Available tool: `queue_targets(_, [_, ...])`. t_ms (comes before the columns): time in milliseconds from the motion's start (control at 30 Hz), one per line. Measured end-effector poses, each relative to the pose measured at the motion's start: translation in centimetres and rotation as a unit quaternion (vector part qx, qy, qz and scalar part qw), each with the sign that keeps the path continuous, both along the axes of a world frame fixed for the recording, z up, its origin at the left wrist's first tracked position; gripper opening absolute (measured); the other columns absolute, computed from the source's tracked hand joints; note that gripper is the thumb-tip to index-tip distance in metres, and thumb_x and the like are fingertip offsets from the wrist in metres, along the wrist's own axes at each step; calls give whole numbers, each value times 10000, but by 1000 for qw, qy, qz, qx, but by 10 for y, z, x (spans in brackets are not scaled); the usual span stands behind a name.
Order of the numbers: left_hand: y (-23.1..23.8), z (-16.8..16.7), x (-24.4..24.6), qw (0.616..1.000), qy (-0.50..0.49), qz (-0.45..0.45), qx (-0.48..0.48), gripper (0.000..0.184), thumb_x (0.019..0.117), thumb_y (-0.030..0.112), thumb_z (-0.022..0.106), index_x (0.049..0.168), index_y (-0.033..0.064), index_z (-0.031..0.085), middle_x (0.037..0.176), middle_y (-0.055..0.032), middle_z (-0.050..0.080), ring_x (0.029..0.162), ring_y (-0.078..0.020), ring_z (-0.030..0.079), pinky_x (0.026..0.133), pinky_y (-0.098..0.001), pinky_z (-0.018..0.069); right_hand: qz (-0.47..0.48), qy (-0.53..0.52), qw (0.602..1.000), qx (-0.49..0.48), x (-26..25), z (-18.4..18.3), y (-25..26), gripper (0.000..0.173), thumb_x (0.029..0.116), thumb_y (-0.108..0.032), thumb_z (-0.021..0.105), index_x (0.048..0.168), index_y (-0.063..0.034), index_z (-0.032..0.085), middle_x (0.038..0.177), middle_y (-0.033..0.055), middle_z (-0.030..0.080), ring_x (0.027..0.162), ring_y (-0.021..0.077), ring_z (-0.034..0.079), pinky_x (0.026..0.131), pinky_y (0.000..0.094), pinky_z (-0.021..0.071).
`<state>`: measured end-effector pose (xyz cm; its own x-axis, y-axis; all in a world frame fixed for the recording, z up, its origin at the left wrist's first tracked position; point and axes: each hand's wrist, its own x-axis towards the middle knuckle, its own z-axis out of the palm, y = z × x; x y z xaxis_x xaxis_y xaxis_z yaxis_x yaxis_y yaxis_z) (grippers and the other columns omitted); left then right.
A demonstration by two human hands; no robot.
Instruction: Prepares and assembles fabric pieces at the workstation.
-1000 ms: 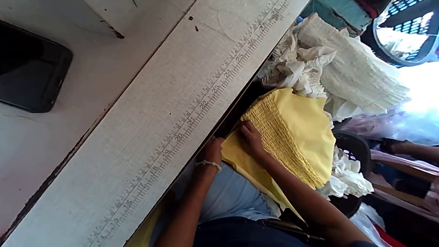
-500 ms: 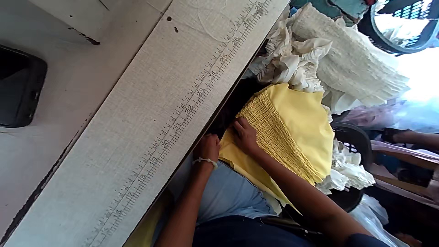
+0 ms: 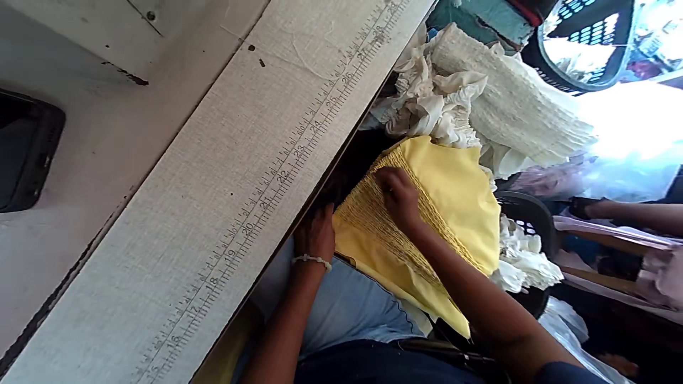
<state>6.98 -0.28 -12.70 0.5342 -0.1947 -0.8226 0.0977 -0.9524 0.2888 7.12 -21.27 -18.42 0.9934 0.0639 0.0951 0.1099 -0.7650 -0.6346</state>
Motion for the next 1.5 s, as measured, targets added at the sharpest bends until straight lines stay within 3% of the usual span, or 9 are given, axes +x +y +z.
queue_targets(233, [-4, -2, -3, 998, 34, -56, 17, 419, 1031, -23, 423, 1410, 56, 581, 1441, -172, 567, 1313, -364, 564, 1052, -530, 472, 4, 2, 977, -215, 36, -43, -44, 460, 965, 43, 531, 1411, -35, 611, 1508, 122, 558, 1167, 451, 625, 751, 541, 558])
queue_targets(367, [-4, -1, -3, 996, 45, -72, 36, 416, 1029, -10, 425, 1419, 36, 563, 1455, -184, 551, 1317, -378, 554, 1029, -539, 478, 0, 12, 986, -168, 40, -40, -44, 446, 955, 4, 555, 1391, -47, 629, 1529, 119, 537, 1158, 470, 620, 722, 572, 549])
queue_targets(467, [-2, 0, -3, 998, 30, -58, 26, 424, 1054, 23, 389, 1460, 57, 507, 1478, -186, 527, 1321, -387, 552, 1013, -552, 485, -58, 49, 996, -39, 46, -20, -58, 346, 1018, 10, 496, 1333, 14, 639, 1496, 182, 547, 1310, 394, 578, 1047, 550, 489])
queue_targets(600, [2, 2, -7, 999, 18, -31, 19, 401, 1069, 99, 391, 1448, 57, 516, 1466, -183, 546, 1318, -373, 562, 1016, -551, 480, -166, 45, 984, 36, 58, -3, -68, 270, 1066, -81, 497, 1217, 69, 662, 1177, 259, 648, 950, 326, 676, 875, 452, 563])
queue_targets(733, [13, 10, -10, 987, -65, 76, -124, 363, 1057, 53, 405, 1349, 10, 616, 1412, -185, 590, 1321, -307, 567, 1115, -434, 436, -64, 114, 989, -76, 62, -1, -54, 249, 1024, -25, 541, 1209, 50, 690, 1296, 267, 638, 1164, 461, 631, 961, 636, 499])
queue_targets(967, [103, 34, -112, 845, -401, 289, -207, 265, 961, -40, 512, 1092, -55, 742, 1129, -188, 745, 1092, -294, 719, 998, -398, 544, -14, 182, 968, -172, 65, -8, -34, 342, 1055, -132, 513, 1355, -49, 657, 1473, 275, 525, 1341, 594, 436, 985, 771, 375])
queue_targets(1200, [230, 41, -310, 713, -333, 593, 169, 414, 1003, 121, 612, 1291, -175, 585, 1352, -391, 555, 1324, -518, 512, 1147, -558, 381, 69, 86, 986, -122, 39, 47, 37, 334, 1059, -88, 465, 1265, 112, 636, 1344, 395, 556, 1260, 573, 538, 1036, 693, 401])
queue_targets(1333, [240, 36, -371, 583, -62, 809, 35, 637, 1106, 456, 353, 1548, -2, 378, 1603, -254, 353, 1491, -390, 339, 1188, -574, 305, 267, -18, 962, -52, -1, 86, 111, 273, 1012, -41, 513, 1107, 164, 666, 1068, 383, 656, 1008, 562, 649, 882, 662, 506])
queue_targets(1500, [227, 35, -369, 537, 16, 826, -171, 673, 1081, 569, 269, 1533, 92, 416, 1453, -193, 542, 1315, -294, 552, 1062, -500, 477, 553, -71, 830, 11, -88, 107, 219, 218, 932, -109, 644, 1095, -16, 756, 1024, 179, 750, 899, 369, 740, 698, 496, 617])
